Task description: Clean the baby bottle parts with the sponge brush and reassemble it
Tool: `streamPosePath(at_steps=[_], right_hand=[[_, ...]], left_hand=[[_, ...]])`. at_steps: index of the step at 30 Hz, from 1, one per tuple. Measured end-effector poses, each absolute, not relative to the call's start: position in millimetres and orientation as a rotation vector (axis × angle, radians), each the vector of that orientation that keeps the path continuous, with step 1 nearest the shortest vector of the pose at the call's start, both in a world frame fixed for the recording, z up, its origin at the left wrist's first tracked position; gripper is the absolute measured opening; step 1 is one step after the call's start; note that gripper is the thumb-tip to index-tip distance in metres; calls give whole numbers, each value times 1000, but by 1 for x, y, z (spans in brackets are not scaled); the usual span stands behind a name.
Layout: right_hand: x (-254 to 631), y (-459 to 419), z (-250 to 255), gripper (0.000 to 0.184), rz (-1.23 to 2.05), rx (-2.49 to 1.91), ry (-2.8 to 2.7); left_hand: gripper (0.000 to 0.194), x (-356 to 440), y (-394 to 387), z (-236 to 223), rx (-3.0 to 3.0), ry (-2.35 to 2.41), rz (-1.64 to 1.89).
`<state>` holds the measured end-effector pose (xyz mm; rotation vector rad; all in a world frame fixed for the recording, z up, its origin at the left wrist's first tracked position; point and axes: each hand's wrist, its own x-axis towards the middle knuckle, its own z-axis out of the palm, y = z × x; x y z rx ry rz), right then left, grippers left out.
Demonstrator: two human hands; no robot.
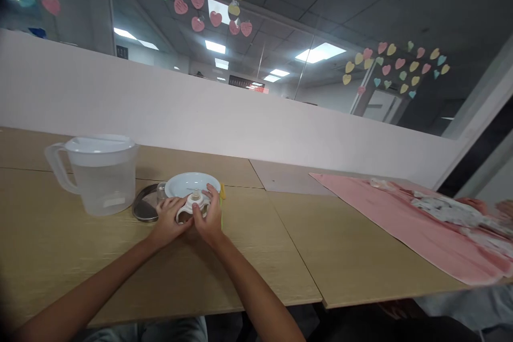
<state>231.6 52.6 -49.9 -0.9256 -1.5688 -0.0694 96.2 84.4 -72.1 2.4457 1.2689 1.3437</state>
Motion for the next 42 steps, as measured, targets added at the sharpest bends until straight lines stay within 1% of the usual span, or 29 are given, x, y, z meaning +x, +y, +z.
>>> streamPosePath(at_steps=[2,7,12,15,18,21,25,27,31,33,35,38,40,42], right_hand=[[231,51,-48,46,40,-929,-1546],[234,50,-43,38,120,-921,-1331],[236,55,-46,42,280,-884,-1495],[235,51,-46,43,271,-881,-1546],[238,47,-41,42,245,-934,-1488],[242,49,-37,42,294,-998,-1488],[246,59,-38,37,369,-1047,-1497],[247,64,-39,39,454,-1007,-1470],[249,69,-36,53,657,-854,-1485],[249,69,-33,57,693,-844,-1535],[246,67,-32,57,608,-918,-1551],[230,62,-37,46,267,-1100,-1460],[214,59,-42,38,35,-1219,-1343],[199,58,-46,37,-81,-1303,-1236]], left_hand=[[55,96,83,-71,2447,1282,1367],[64,95,82,-70,2398,1265,1430],[62,96,82,-70,2366,1213,1467],[63,97,83,-71,2331,1205,1479],[62,98,84,-72,2316,1186,1485],[60,98,84,-73,2319,1185,1488],[59,99,83,-71,2322,1194,1491],[59,99,84,-70,2350,1168,1475],[64,97,85,-68,2369,1103,1437],[66,97,86,-68,2333,1112,1437],[67,98,86,-69,2297,1132,1444],[69,102,84,-72,2253,1146,1458],[65,105,82,-74,2225,1154,1464],[58,108,82,-76,2192,1197,1458]])
